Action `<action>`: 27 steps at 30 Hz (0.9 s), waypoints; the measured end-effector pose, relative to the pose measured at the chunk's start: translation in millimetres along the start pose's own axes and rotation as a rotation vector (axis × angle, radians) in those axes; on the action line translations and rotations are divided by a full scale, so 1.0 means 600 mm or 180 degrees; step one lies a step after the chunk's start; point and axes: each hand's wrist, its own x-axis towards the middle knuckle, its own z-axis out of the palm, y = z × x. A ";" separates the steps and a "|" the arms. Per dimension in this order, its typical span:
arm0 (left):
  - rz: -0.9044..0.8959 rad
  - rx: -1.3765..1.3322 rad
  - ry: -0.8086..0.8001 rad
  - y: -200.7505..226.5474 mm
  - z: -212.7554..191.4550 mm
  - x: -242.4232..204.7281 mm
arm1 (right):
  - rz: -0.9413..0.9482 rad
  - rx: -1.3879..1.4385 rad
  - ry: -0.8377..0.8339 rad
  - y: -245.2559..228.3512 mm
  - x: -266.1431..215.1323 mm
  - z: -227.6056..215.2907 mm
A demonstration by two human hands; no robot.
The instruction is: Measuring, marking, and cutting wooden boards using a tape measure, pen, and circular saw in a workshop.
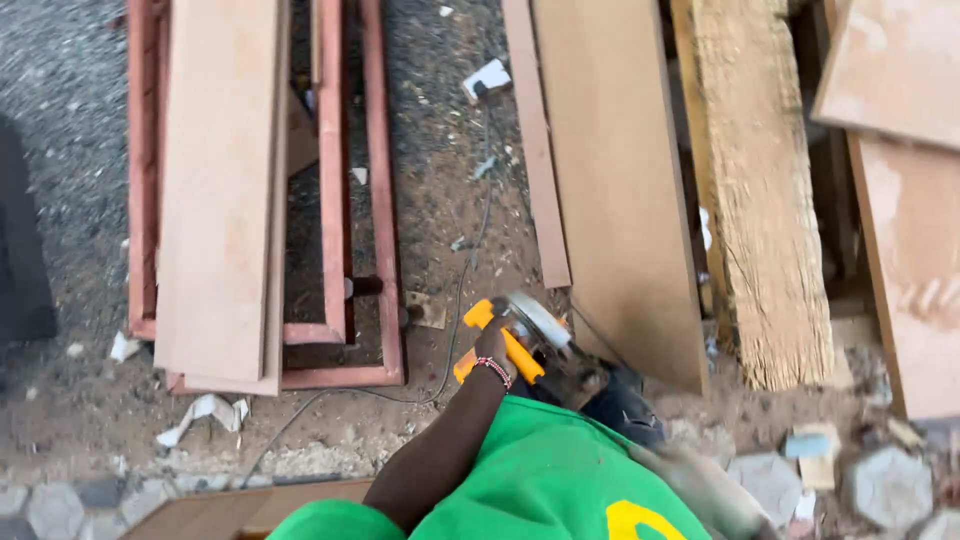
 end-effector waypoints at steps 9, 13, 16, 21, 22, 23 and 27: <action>-0.0089 0.0526 -0.0235 -0.024 0.006 -0.011 | 0.1027 0.0944 -0.0012 0.152 -0.090 0.101; 0.0302 0.0284 0.0123 0.028 -0.018 0.006 | 0.0206 -0.0443 0.0969 0.216 -0.025 0.156; 0.0252 0.0356 0.0342 0.112 -0.010 0.038 | 0.0248 0.1205 0.0844 0.138 0.017 0.129; 0.0146 0.0753 0.0620 0.232 -0.019 0.232 | -0.0039 0.1318 0.0817 0.037 0.132 0.173; 0.0190 0.1168 0.0780 0.259 -0.013 0.276 | -0.0264 0.1351 0.0873 0.023 0.168 0.185; 0.0180 0.1143 0.0771 0.280 -0.006 0.305 | -0.0264 0.1322 0.0873 0.006 0.190 0.185; 0.0546 0.2384 0.1093 0.350 -0.061 0.491 | 0.0244 0.2189 0.0619 -0.034 0.258 0.223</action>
